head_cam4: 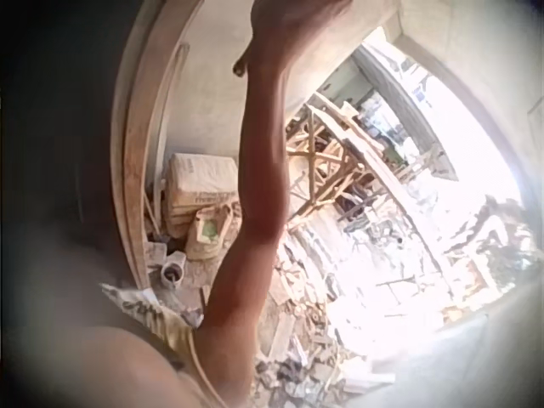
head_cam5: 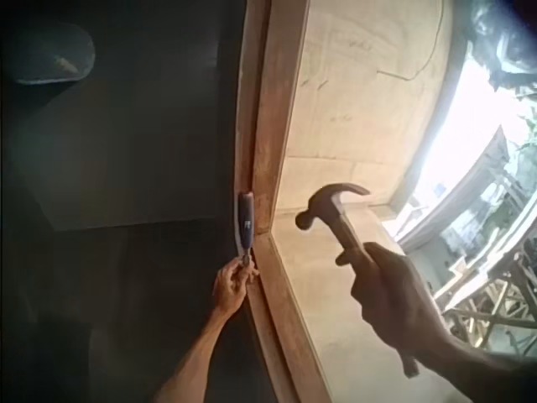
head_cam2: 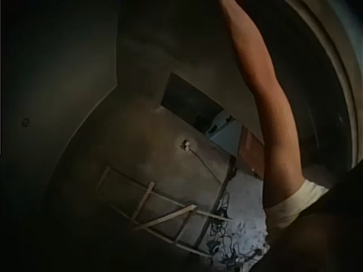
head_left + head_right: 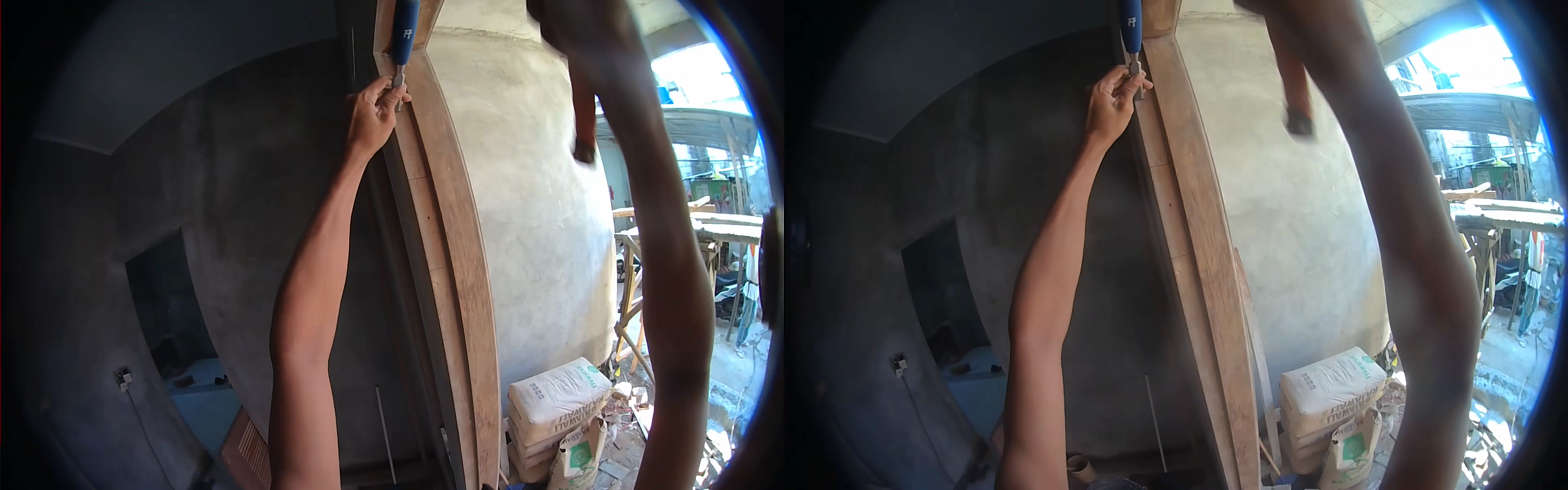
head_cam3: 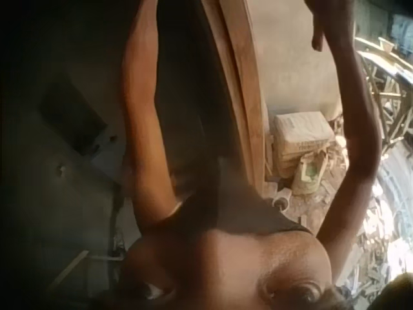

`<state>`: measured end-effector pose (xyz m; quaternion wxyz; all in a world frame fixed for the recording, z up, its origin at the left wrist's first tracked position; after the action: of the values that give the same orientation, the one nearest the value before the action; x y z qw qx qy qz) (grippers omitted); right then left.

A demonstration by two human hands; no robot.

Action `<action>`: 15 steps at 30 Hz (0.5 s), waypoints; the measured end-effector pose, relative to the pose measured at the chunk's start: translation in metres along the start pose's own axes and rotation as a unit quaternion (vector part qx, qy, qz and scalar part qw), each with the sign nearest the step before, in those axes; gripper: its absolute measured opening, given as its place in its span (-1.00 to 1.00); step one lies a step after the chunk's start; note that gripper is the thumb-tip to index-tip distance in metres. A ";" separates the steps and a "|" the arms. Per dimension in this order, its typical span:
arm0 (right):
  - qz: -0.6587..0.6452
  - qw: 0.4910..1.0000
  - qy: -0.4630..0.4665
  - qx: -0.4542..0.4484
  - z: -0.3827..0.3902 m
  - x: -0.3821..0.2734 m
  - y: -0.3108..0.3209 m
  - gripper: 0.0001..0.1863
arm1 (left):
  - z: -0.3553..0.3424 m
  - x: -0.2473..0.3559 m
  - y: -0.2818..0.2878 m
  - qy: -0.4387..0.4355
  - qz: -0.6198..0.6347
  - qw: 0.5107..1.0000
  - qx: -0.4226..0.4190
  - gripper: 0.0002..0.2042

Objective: The person marks a wooden door frame with a pencil, then chisels the frame using a chisel and a hammer.

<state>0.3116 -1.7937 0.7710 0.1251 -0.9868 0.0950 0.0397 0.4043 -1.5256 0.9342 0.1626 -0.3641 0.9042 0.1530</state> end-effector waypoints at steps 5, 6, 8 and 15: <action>-0.009 0.976 0.189 0.107 -0.054 -0.078 0.004 -0.62 | 0.003 -0.006 0.004 0.010 -0.013 1.000 0.008 -0.76; -0.033 0.932 0.263 0.246 -0.063 -0.082 -0.003 -0.62 | 0.004 -0.008 0.003 -0.001 -0.036 0.999 -0.003 -0.76; 0.022 0.953 0.247 0.174 -0.077 -0.083 -0.002 -0.65 | 0.005 -0.005 0.001 -0.037 -0.065 0.997 -0.015 -0.77; 0.054 0.888 0.445 0.105 -0.054 -0.050 -0.048 -0.77 | 0.001 -0.007 0.003 -0.008 0.015 1.000 0.026 -0.77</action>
<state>0.2747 -1.7526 0.8396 0.1702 -0.8756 0.1972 -0.4068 0.4072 -1.5185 0.9371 0.1770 -0.3445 0.9121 0.1344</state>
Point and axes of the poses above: each hand's wrist, its own z-axis away from the middle knuckle, its own y-axis out of the back of the hand, x = y × z, the point moved 3 cm from there along -z, towards the middle knuckle, and after that the axes turned 5 degrees about y, right-handed, at the moved point
